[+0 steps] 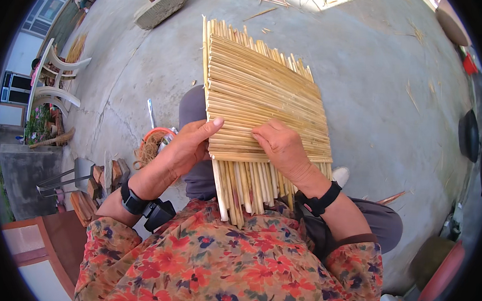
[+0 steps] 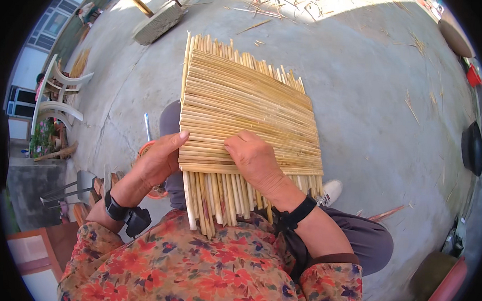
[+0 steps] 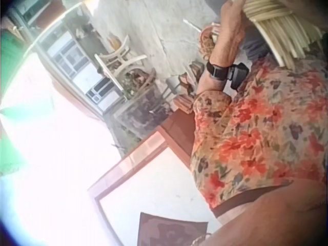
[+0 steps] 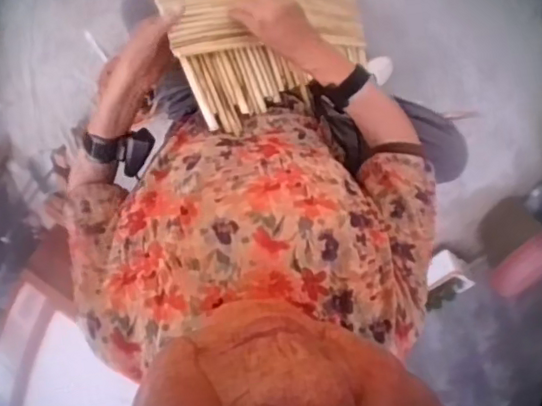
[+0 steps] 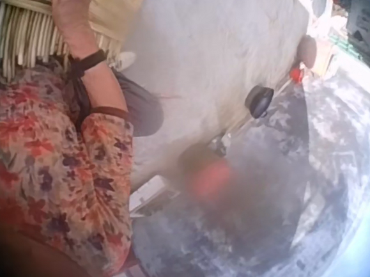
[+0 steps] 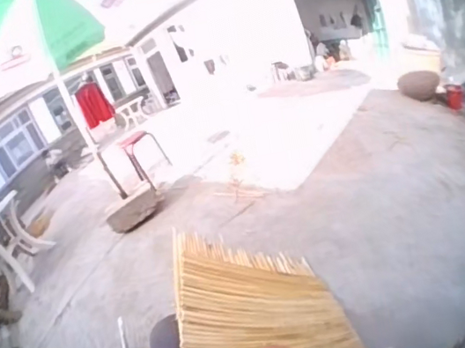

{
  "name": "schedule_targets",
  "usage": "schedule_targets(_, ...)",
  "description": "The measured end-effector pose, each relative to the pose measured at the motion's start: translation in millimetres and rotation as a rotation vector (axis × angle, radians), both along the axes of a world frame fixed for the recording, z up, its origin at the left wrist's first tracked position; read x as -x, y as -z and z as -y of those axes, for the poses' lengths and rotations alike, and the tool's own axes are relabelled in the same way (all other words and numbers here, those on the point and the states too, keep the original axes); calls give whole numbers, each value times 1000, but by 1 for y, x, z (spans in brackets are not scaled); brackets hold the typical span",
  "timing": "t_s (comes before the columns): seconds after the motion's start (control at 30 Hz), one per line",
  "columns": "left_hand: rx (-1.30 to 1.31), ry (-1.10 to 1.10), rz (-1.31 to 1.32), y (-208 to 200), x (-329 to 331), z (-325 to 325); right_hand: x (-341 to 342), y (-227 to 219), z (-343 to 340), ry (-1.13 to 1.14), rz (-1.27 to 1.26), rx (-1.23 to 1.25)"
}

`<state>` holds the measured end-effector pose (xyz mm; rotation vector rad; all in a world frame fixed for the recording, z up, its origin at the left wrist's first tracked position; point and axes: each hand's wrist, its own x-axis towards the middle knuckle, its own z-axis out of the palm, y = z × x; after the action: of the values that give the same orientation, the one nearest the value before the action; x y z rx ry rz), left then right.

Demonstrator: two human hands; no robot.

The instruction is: Sewing reed sticks together with thread to create a mat.

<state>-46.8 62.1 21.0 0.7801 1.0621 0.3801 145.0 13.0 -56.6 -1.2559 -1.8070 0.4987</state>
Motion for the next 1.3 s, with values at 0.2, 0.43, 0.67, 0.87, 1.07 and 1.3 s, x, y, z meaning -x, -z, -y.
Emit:
schedule_targets(0.2,-53,-19,-51,9,-8,-4,-2,7,1,0,17,-107)
schedule_targets(0.43,-212,24,-96,4,-18,-11,-12,-2,-2,-3,-139,-110)
schedule_targets(0.67,-226,67,13,6,-38,-19,-29,-8,3,75,-45,-157)
schedule_targets(0.87,-218,105,24,16,-44,-24,-36,-1,0,63,98,-219)
schedule_targets(1.07,-209,101,10,15,-41,-30,-32,-23,3,115,-92,-195)
schedule_targets(1.3,-249,127,39,10,-39,-34,-28,-22,-4,29,-1184,246)
